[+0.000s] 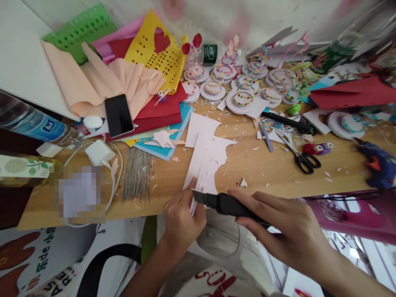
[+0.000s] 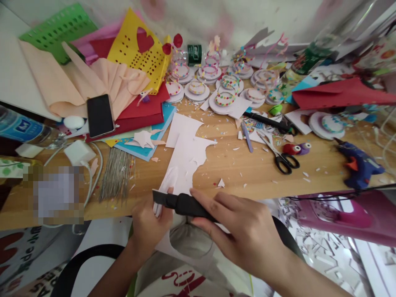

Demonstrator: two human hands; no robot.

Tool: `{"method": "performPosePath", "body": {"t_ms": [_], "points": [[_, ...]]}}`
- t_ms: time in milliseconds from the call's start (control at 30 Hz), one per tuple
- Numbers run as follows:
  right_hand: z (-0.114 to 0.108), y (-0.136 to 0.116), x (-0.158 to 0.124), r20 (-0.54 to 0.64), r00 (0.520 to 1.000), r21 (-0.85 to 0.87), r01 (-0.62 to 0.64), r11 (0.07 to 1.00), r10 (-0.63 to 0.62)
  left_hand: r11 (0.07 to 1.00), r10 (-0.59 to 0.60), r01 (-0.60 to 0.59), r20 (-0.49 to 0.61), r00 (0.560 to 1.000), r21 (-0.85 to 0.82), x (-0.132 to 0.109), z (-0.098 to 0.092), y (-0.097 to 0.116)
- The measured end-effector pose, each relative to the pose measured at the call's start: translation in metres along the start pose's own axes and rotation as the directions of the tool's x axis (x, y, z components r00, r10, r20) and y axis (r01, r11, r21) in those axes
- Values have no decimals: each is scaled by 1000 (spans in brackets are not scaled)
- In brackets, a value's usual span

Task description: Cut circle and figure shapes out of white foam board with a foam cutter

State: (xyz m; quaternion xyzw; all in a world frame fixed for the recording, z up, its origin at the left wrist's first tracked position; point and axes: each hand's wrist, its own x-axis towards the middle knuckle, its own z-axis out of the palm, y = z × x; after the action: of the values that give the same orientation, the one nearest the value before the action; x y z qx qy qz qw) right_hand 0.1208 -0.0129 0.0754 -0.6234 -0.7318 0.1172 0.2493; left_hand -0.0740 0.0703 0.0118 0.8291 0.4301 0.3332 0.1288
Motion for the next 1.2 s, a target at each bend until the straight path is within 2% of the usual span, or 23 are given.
{"method": "performPosePath", "body": {"t_ms": [133,600,633,700,767,800,867,933,1000,1100,1200], "points": [[-1,-8,4,1,999,-98,51,994,-52,1000,11,-11,-2,1000,-4,-3,1,-1],[8,2,8,-61,998,-139,22,990,-31,1000,18,-17,-26,1000,12,5,3,1],[9,7,9,-73,997,-174,-5,985,-8,1000,20,-19,-28,999,17,4,3,2],[12,22,10,-143,983,-299,-155,942,117,999,37,-36,-39,999,22,2,3,2],[13,39,11,-271,918,-393,-381,837,291,999,50,-49,-47,998,10,-1,2,2],[13,46,11,-269,901,-365,-423,830,340,999,48,-48,-49,998,1,-2,1,1],[11,50,11,-173,918,-203,-387,900,356,999,37,-38,-50,998,-17,-3,1,1],[8,42,10,-49,960,-8,-276,961,275,999,35,-36,-50,998,-18,-3,0,1],[4,26,9,26,986,93,-166,982,164,999,45,-46,-51,998,-18,-2,0,1],[-1,7,8,65,997,60,-43,997,39,998,55,-56,-46,997,-17,-2,0,1],[-5,3,10,73,997,-10,20,1000,-19,998,64,-65,-35,997,-10,-3,0,1]]}}
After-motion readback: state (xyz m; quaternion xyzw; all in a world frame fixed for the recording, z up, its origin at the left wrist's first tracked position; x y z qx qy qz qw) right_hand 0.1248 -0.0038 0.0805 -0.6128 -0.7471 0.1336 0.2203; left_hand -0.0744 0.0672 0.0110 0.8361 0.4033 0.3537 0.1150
